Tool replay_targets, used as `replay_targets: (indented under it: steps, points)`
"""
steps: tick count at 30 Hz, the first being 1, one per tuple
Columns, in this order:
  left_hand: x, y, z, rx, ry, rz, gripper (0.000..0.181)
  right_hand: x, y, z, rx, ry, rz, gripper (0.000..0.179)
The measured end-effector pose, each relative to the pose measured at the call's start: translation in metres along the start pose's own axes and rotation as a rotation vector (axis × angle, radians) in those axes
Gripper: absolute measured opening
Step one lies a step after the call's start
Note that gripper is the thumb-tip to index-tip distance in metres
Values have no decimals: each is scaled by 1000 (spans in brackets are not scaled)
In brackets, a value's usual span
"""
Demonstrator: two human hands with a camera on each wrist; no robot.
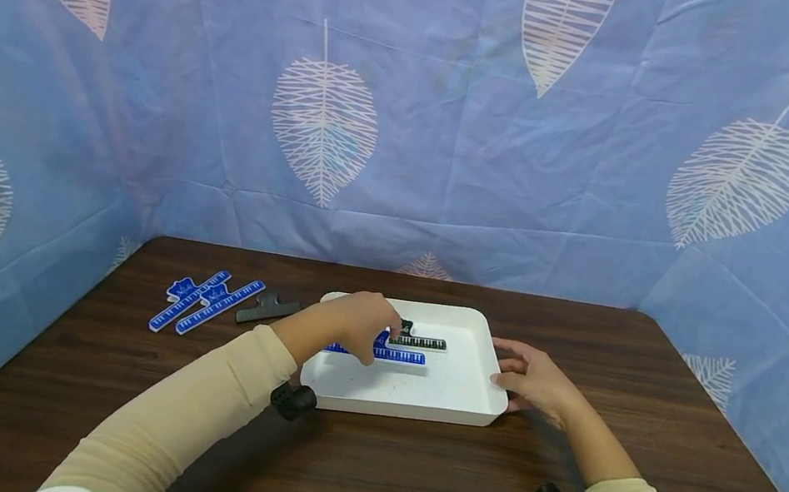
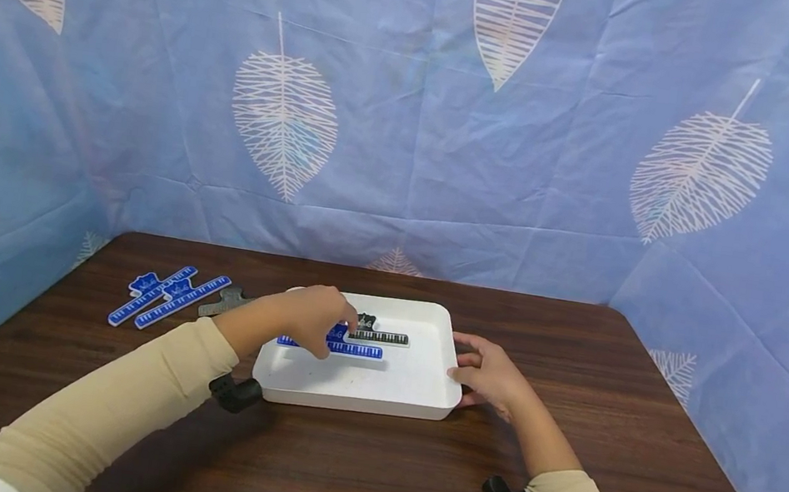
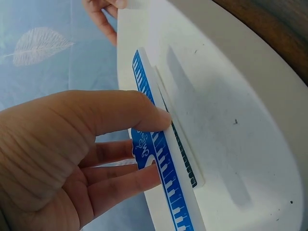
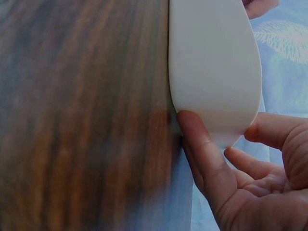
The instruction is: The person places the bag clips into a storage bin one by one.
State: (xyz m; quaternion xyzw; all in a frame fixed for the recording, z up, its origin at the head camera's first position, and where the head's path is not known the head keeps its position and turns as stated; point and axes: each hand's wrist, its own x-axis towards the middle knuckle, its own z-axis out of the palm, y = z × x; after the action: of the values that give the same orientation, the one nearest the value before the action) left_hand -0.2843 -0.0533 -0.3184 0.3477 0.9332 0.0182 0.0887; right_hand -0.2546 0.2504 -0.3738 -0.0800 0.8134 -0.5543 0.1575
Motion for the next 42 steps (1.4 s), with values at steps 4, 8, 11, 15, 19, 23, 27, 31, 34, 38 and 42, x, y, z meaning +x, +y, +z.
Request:
replay_targets:
  steps: [4, 8, 11, 15, 19, 23, 27, 31, 34, 38, 42]
  points:
    - [6, 1, 4, 30, -22, 22, 43, -1, 1, 0, -3, 1, -2, 71]
    - [11, 3, 7, 73, -55, 27, 43, -2, 2, -1, -4, 4, -5, 71]
    - [14, 5, 9, 78, -81, 14, 43, -2, 2, -1, -4, 3, -9, 71]
    - [17, 7, 14, 69, -98, -2, 39, -2, 2, -1, 4, -1, -13, 71]
    - [19, 10, 17, 81, -109, -4, 32, -2, 1, 0, 8, -4, -18, 71]
    - [20, 12, 16, 93, -117, -16, 30, -2, 1, 0, 19, -9, -22, 71]
    - [19, 13, 15, 111, -114, -23, 31, -2, 2, 0, 22, -15, -23, 71]
    - [18, 14, 14, 123, -106, -27, 34, -2, 2, 0, 17, -11, -18, 71]
    - [18, 14, 13, 143, -99, -29, 37, -2, 2, 0, 17, -11, -14, 72]
    - [17, 13, 11, 184, -93, -34, 41, -2, 1, 1, 22, -17, -14, 72]
    - [15, 13, 9, 213, -87, -30, 37, -1, 1, 1, 25, -20, -14, 72]
